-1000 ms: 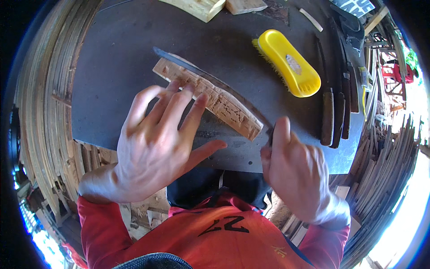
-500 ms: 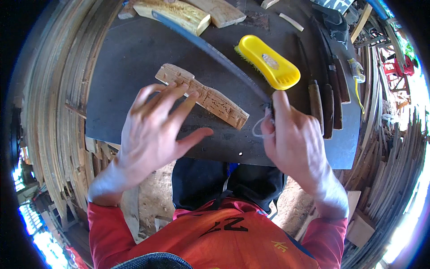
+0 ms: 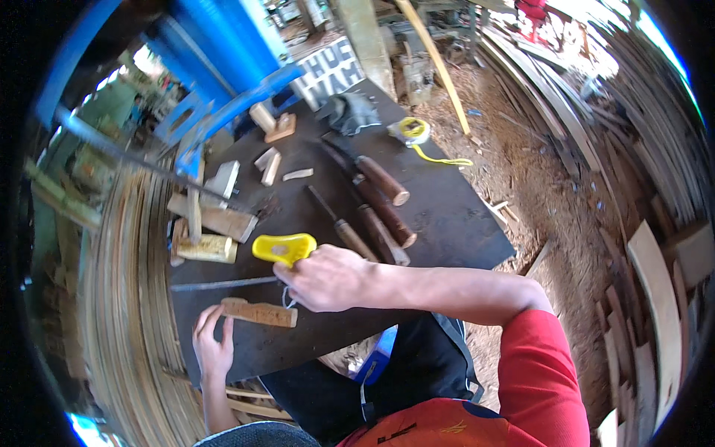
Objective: The recorder measures a piece of wood and then uses a file/rasp to shape it at a workbench.
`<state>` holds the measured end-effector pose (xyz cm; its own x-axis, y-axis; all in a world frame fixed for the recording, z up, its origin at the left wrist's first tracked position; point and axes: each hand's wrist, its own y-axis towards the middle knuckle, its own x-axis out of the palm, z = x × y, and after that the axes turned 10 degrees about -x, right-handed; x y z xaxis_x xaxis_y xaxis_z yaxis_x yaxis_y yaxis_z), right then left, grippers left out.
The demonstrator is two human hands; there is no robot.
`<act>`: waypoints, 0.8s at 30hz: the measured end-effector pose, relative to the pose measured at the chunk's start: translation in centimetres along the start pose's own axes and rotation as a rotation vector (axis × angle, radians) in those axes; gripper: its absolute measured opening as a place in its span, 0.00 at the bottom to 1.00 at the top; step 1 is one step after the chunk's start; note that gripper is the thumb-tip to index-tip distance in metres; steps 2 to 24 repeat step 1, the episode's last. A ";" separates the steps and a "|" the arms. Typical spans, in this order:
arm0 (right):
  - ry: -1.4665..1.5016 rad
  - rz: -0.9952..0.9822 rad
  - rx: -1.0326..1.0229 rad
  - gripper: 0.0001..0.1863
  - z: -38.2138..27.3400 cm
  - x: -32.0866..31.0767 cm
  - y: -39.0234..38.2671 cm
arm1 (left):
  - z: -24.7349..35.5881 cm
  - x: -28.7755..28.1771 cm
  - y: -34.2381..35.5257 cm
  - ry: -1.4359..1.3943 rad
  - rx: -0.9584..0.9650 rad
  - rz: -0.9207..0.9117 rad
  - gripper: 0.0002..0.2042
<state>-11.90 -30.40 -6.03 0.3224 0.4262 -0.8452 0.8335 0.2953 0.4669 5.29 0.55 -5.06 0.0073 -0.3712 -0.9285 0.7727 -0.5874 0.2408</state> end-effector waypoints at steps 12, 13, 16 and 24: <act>0.020 -0.023 0.008 0.27 0.3 -0.1 0.0 | 0.2 -0.4 0.9 -0.061 -0.033 -0.061 0.16; 0.020 -0.023 0.008 0.27 0.3 -0.1 0.0 | 0.2 -0.4 0.9 -0.061 -0.033 -0.061 0.16; 0.020 -0.023 0.008 0.27 0.3 -0.1 0.0 | 0.2 -0.4 0.9 -0.061 -0.033 -0.061 0.16; 0.020 -0.023 0.008 0.27 0.3 -0.1 0.0 | 0.2 -0.4 0.9 -0.061 -0.033 -0.061 0.16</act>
